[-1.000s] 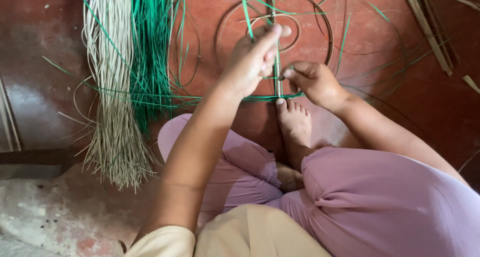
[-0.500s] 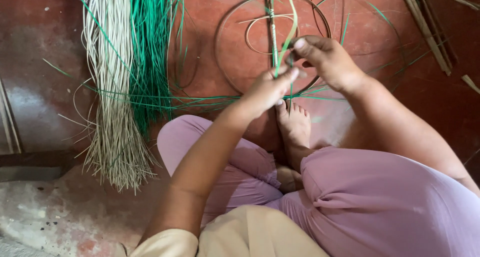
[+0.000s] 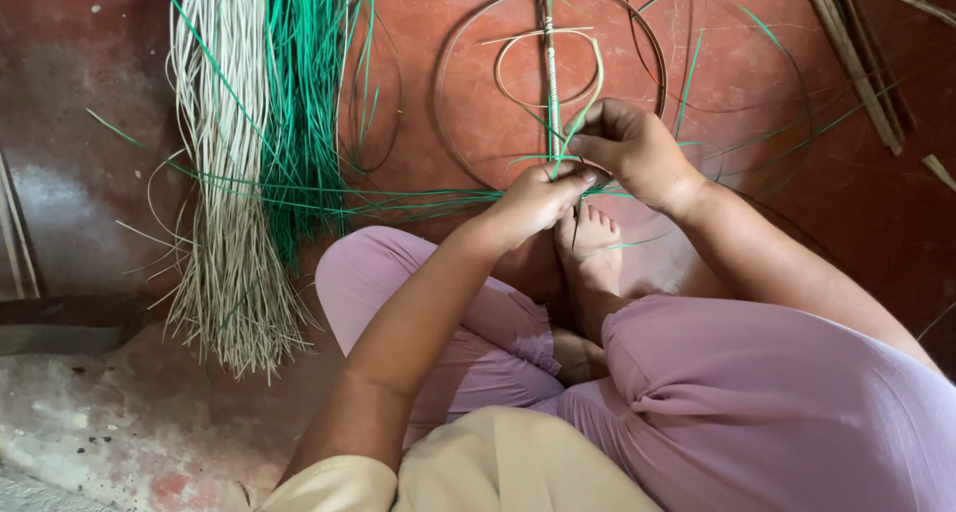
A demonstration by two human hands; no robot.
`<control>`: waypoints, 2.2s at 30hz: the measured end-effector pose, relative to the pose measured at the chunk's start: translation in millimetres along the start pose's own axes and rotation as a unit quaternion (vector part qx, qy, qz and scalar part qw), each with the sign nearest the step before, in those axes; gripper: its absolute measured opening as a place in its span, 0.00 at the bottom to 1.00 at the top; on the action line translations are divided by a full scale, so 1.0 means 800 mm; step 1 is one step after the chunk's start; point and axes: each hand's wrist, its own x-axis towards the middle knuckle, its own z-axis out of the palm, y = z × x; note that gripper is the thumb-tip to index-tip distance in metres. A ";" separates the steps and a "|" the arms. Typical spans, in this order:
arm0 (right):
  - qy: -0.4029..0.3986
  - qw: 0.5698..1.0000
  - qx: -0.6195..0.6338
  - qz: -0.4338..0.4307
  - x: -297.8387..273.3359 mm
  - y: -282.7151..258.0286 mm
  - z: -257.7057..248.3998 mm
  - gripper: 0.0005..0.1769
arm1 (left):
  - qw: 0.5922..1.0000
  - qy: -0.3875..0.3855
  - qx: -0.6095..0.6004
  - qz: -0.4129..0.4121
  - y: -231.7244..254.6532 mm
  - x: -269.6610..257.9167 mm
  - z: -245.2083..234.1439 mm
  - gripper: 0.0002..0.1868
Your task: The person weaves green and natural plant fibers around a circular wooden frame while sitting on the floor.
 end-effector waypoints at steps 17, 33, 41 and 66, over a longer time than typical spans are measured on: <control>0.011 0.970 -0.242 -0.011 -0.019 0.056 0.013 0.16 | 0.991 0.061 -0.086 0.087 0.115 -0.020 -0.006 0.18; -0.042 0.991 -0.126 -0.036 -0.021 0.018 0.010 0.08 | 0.990 0.047 -0.100 0.089 0.117 -0.017 0.003 0.17; -0.043 0.968 -0.224 -0.102 -0.020 0.042 0.008 0.06 | 0.991 0.050 -0.081 0.098 0.129 -0.019 0.000 0.20; -0.098 0.964 0.233 -0.084 -0.011 -0.120 -0.043 0.13 | 0.955 -0.268 -0.010 0.129 0.074 -0.005 0.000 0.35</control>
